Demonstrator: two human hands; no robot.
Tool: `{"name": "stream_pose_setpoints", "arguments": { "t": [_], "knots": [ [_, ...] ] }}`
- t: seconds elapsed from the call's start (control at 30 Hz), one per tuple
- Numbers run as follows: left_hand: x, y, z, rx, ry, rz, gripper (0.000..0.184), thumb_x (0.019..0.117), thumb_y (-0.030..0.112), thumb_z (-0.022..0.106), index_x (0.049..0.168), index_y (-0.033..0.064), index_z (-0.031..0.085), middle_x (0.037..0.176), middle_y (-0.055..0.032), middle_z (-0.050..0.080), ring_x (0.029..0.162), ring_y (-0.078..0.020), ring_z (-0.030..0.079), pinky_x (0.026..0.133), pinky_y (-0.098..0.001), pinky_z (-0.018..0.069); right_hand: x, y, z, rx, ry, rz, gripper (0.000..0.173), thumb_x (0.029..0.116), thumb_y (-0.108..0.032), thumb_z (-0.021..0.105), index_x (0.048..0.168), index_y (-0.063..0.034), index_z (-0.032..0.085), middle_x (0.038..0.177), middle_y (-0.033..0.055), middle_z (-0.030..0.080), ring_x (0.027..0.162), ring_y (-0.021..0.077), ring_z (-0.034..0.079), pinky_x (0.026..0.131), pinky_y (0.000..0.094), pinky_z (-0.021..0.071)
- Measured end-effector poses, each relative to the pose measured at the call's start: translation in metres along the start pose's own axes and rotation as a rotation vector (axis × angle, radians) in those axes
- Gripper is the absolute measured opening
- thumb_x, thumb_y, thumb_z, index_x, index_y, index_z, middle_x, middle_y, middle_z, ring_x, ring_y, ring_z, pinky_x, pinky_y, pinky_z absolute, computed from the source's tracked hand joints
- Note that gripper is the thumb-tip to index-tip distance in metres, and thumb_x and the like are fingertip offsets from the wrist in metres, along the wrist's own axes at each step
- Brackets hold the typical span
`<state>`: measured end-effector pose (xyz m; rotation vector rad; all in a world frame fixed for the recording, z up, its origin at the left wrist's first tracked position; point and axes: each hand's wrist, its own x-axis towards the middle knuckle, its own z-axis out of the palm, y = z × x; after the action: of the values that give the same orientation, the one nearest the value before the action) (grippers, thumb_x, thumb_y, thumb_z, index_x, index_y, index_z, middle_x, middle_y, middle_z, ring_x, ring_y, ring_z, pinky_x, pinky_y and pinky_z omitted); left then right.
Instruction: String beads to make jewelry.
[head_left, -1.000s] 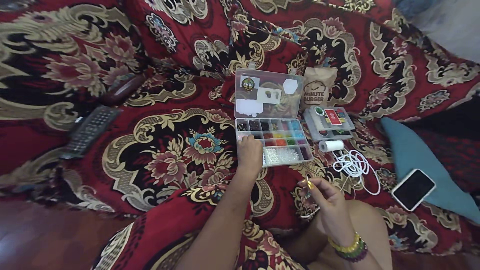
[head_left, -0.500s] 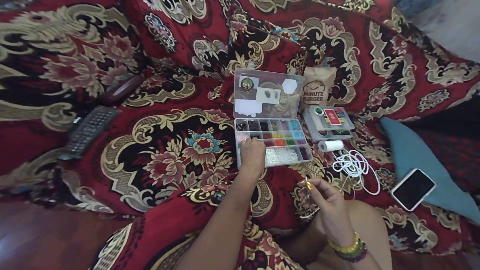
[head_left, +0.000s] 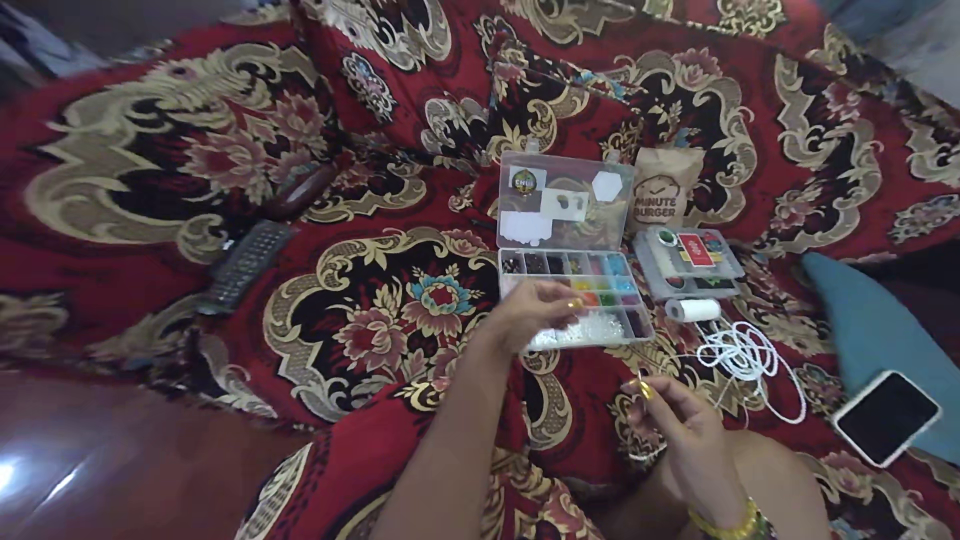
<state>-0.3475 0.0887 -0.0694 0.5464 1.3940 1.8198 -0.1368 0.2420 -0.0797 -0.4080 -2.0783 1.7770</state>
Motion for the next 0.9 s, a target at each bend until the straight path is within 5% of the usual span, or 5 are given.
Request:
{"name": "stream_pose_setpoints", "arguments": {
  "t": [0.23, 0.6, 0.9],
  "knots": [
    [-0.001, -0.016, 0.018, -0.203, -0.375, -0.039, 0.029, 0.0973, 0.004, 0.052, 0.084, 0.0179, 0.073, 0.077, 0.0098, 0.071, 0.069, 0.0001, 0.066, 0.068, -0.0186, 0.0559, -0.003, -0.001, 0.001, 0.02, -0.013, -0.013, 0.017, 0.0999, -0.005, 0.055, 0.103, -0.0039, 0.072, 0.086, 0.0005, 0.075, 0.063, 0.005, 0.068, 0.057, 0.0205, 0.059],
    [0.001, -0.018, 0.014, -0.219, -0.451, 0.001, 0.024, 0.0907, 0.001, 0.057, 0.08, 0.0182, 0.071, 0.074, 0.0087, 0.07, 0.067, -0.0001, 0.065, 0.066, -0.0178, 0.0552, -0.005, 0.0, 0.003, 0.014, -0.009, -0.005, 0.017, 0.0988, -0.005, 0.056, 0.102, -0.0045, 0.073, 0.083, -0.0003, 0.075, 0.062, 0.005, 0.068, 0.057, 0.02, 0.0589],
    [0.0, -0.015, 0.014, -0.2, -0.44, -0.03, 0.027, 0.0943, -0.002, 0.053, 0.087, 0.0155, 0.073, 0.08, 0.0065, 0.074, 0.071, -0.0012, 0.069, 0.07, -0.0188, 0.0575, -0.005, 0.003, 0.002, 0.023, -0.011, -0.007, 0.016, 0.0989, -0.006, 0.057, 0.101, -0.0055, 0.073, 0.084, -0.0007, 0.075, 0.062, 0.0046, 0.068, 0.057, 0.0198, 0.0588]
  ]
}}
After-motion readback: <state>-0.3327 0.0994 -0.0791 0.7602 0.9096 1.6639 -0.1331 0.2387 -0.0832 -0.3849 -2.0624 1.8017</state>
